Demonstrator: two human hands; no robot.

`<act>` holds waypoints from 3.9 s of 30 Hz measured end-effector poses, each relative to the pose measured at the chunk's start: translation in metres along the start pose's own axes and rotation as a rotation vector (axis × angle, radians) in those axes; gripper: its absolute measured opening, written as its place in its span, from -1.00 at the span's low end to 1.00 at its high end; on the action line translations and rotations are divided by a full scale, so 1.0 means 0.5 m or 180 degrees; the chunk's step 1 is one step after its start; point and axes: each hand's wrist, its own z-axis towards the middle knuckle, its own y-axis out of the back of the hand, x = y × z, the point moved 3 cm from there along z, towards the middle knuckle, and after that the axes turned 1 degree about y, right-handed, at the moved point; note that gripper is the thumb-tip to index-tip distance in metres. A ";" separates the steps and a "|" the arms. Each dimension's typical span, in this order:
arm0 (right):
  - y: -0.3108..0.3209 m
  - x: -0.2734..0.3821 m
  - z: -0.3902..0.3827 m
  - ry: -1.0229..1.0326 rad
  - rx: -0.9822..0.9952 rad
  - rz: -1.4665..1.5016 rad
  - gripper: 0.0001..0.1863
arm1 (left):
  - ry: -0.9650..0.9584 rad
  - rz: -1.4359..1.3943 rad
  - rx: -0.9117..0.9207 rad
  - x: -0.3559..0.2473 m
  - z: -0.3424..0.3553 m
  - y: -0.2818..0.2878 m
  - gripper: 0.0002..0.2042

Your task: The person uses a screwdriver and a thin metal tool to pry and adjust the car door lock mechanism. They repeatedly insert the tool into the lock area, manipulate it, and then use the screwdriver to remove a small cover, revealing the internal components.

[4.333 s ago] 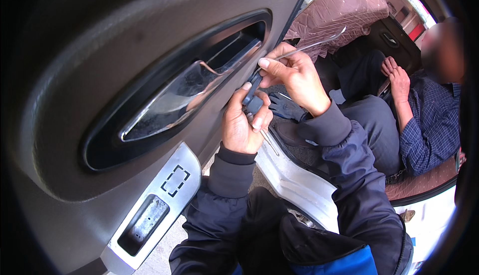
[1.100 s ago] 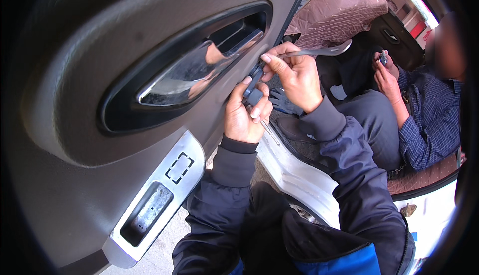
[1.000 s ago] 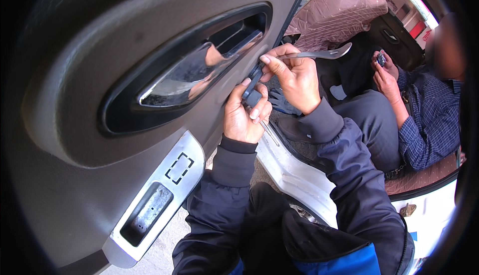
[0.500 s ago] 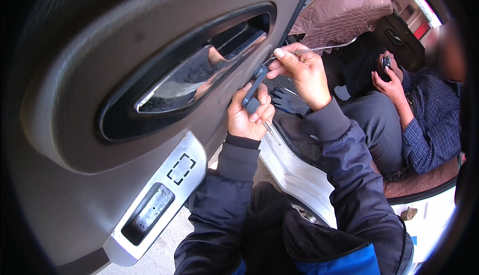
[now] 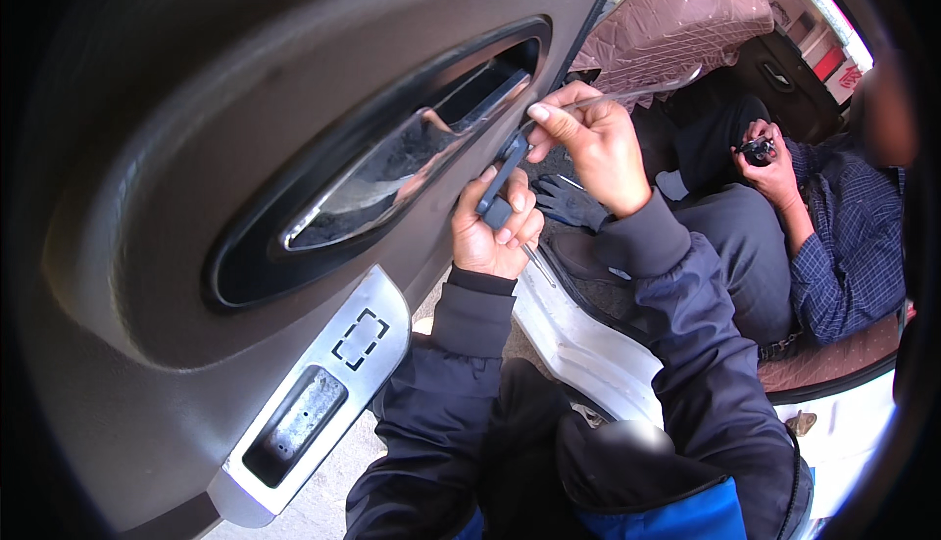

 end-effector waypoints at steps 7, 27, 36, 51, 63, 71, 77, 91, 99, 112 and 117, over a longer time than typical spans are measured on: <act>-0.020 0.013 -0.022 0.0377 -0.0329 -0.0509 -0.79 | 0.0114 0.0299 -0.0295 -0.005 -0.009 -0.031 -0.63; 0.042 -0.047 0.033 -0.0839 0.0349 0.0947 -0.77 | 0.0144 0.0195 -0.0190 -0.009 0.001 -0.003 -0.68; 0.000 -0.061 -0.011 -0.0092 -0.0414 0.0786 -0.78 | 0.0144 -0.0282 -0.0207 -0.012 -0.006 -0.003 -0.57; -0.028 -0.068 -0.043 -0.0011 -0.1074 0.0528 -0.78 | 0.0084 -0.0123 -0.0488 -0.016 -0.011 -0.010 -0.66; -0.049 -0.027 -0.049 0.0201 -0.1417 -0.0069 -0.78 | 0.0014 -0.0255 -0.0181 -0.012 -0.006 0.021 -0.54; -0.052 -0.032 -0.055 0.0145 -0.1434 -0.0024 -0.79 | 0.0062 -0.0107 -0.0379 -0.011 -0.032 0.010 -0.53; -0.053 -0.041 -0.057 0.0201 -0.1466 -0.0105 -0.75 | -0.0010 -0.0170 -0.0482 -0.005 -0.045 -0.008 -0.43; -0.071 -0.052 -0.065 0.0337 -0.1783 0.0024 -0.84 | -0.0291 0.1632 -0.1122 -0.026 -0.056 -0.032 -0.51; -0.093 -0.062 -0.078 0.0430 -0.2114 0.0257 -0.84 | -0.0326 0.1456 -0.0948 -0.025 -0.062 -0.011 -0.48; -0.012 -0.030 -0.042 -0.0122 -0.1002 0.0198 -0.78 | -0.0337 0.1398 -0.0964 -0.019 -0.062 -0.007 -0.48; 0.012 -0.030 0.008 -0.0273 -0.0415 -0.0101 -0.82 | -0.0282 0.1356 -0.0883 -0.023 -0.057 -0.002 -0.50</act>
